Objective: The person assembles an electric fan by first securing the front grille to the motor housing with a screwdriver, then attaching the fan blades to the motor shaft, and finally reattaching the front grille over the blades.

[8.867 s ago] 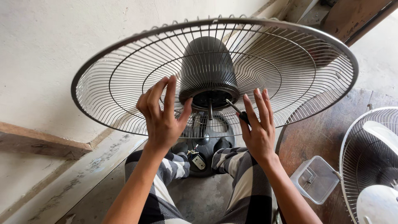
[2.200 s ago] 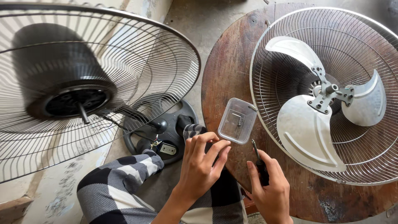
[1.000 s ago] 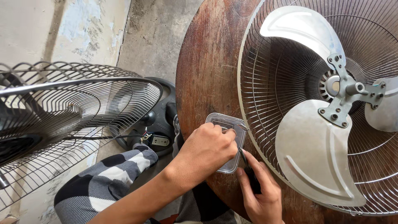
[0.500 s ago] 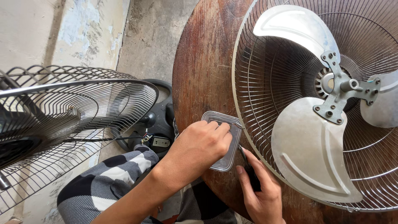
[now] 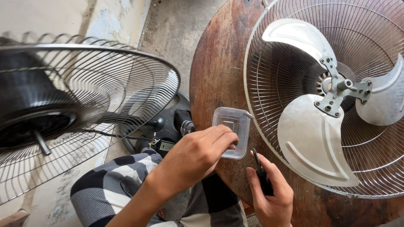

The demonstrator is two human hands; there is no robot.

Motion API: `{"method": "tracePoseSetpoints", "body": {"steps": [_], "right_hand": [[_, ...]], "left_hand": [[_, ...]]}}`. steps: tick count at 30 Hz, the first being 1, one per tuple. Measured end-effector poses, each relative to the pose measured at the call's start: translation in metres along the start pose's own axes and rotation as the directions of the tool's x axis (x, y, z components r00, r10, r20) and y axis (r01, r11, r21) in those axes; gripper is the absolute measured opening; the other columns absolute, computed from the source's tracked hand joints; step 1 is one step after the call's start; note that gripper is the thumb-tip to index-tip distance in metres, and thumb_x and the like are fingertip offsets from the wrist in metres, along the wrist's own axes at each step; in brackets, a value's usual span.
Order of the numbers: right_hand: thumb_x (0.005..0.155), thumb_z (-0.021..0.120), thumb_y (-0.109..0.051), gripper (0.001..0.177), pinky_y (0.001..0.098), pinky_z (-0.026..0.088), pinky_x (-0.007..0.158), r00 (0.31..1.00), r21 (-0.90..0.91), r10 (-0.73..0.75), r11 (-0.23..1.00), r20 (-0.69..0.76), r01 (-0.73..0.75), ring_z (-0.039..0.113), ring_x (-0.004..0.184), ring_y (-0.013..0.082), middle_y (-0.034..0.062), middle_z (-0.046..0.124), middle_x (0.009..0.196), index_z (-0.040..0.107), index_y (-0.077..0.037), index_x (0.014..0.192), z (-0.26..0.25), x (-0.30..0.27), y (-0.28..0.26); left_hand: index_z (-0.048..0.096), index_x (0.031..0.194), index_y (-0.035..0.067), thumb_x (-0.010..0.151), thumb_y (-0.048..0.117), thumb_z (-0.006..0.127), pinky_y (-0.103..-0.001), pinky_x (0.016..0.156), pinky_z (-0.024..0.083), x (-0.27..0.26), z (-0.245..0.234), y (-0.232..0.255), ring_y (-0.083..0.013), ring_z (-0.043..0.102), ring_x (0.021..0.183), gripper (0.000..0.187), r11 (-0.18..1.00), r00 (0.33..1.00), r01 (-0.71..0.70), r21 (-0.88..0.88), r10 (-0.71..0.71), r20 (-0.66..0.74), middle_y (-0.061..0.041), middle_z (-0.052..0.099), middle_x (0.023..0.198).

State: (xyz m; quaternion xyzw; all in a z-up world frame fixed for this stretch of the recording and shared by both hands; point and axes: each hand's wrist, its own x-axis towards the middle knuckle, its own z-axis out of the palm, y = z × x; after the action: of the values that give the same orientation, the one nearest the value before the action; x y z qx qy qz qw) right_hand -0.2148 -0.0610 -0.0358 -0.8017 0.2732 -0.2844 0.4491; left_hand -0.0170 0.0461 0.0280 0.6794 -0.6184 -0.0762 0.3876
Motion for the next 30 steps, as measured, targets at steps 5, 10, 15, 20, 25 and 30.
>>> {"method": "tracePoseSetpoints", "body": {"steps": [5,10,15,20,25,30], "right_hand": [[0.089,0.075,-0.004,0.033,0.0153,0.031,0.052,0.991,0.021,0.124,0.992,-0.046,-0.123,0.042,0.059,-0.0011,-0.0064,0.055,0.069,0.073,-0.004,0.122,0.009,-0.021,-0.015],[0.091,0.073,-0.003,0.026,0.0147,0.033,0.053,0.983,0.118,0.18,0.976,0.027,-0.182,0.045,0.06,-0.0025,-0.0079,0.054,0.067,0.075,-0.004,0.117,0.022,-0.038,-0.038],[0.09,0.07,0.001,0.024,0.013,0.04,0.062,0.989,0.206,0.092,0.972,0.117,-0.115,0.054,0.072,-0.0027,-0.007,0.066,0.082,0.072,0.0,0.114,0.043,-0.05,-0.068],[0.092,0.072,-0.001,0.021,0.0149,0.032,0.055,0.974,0.192,0.125,0.968,0.191,-0.162,0.046,0.064,-0.0026,-0.0076,0.058,0.073,0.075,-0.001,0.112,0.065,-0.064,-0.089],[0.091,0.072,0.0,0.02,0.016,0.03,0.053,0.959,0.181,0.123,0.968,0.255,-0.172,0.044,0.063,-0.0018,-0.0072,0.056,0.073,0.076,-0.001,0.111,0.089,-0.075,-0.106],[0.091,0.071,0.001,0.018,0.015,0.041,0.06,0.951,0.227,0.002,0.971,0.308,-0.076,0.054,0.072,-0.0011,-0.0049,0.068,0.085,0.073,0.001,0.109,0.112,-0.085,-0.115]], "left_hand": [[0.059,0.112,-0.001,0.089,-0.002,0.069,-0.038,0.083,0.057,-0.04,-0.01,0.027,-0.0304,0.071,0.097,0.025,0.993,0.992,0.039,-0.112,-0.053,-0.116,-0.013,0.067,0.105],[0.061,0.112,0.002,0.093,0.0,0.071,-0.036,0.078,0.058,-0.082,-0.012,0.047,-0.0295,0.072,0.093,0.022,0.975,0.959,0.104,-0.197,-0.15,-0.239,-0.011,0.068,0.105],[0.066,0.11,0.003,0.093,0.001,0.074,-0.032,0.074,0.06,-0.125,-0.017,0.059,-0.0238,0.074,0.088,0.019,0.953,0.889,0.168,-0.253,-0.258,-0.38,-0.009,0.071,0.104],[0.067,0.114,0.001,0.096,-0.002,0.068,-0.026,0.077,0.063,-0.166,-0.02,0.063,-0.0158,0.076,0.092,0.018,0.865,0.794,0.202,-0.459,-0.419,-0.441,-0.008,0.072,0.106],[0.071,0.111,0.001,0.096,0.0,0.07,-0.024,0.074,0.062,-0.198,-0.025,0.067,-0.0119,0.075,0.089,0.015,0.801,0.675,0.22,-0.557,-0.537,-0.505,-0.006,0.074,0.102],[0.074,0.108,0.001,0.097,0.005,0.072,-0.022,0.065,0.053,-0.224,-0.03,0.069,-0.0079,0.066,0.078,0.012,0.735,0.59,0.215,-0.643,-0.622,-0.514,-0.005,0.074,0.095]]}}
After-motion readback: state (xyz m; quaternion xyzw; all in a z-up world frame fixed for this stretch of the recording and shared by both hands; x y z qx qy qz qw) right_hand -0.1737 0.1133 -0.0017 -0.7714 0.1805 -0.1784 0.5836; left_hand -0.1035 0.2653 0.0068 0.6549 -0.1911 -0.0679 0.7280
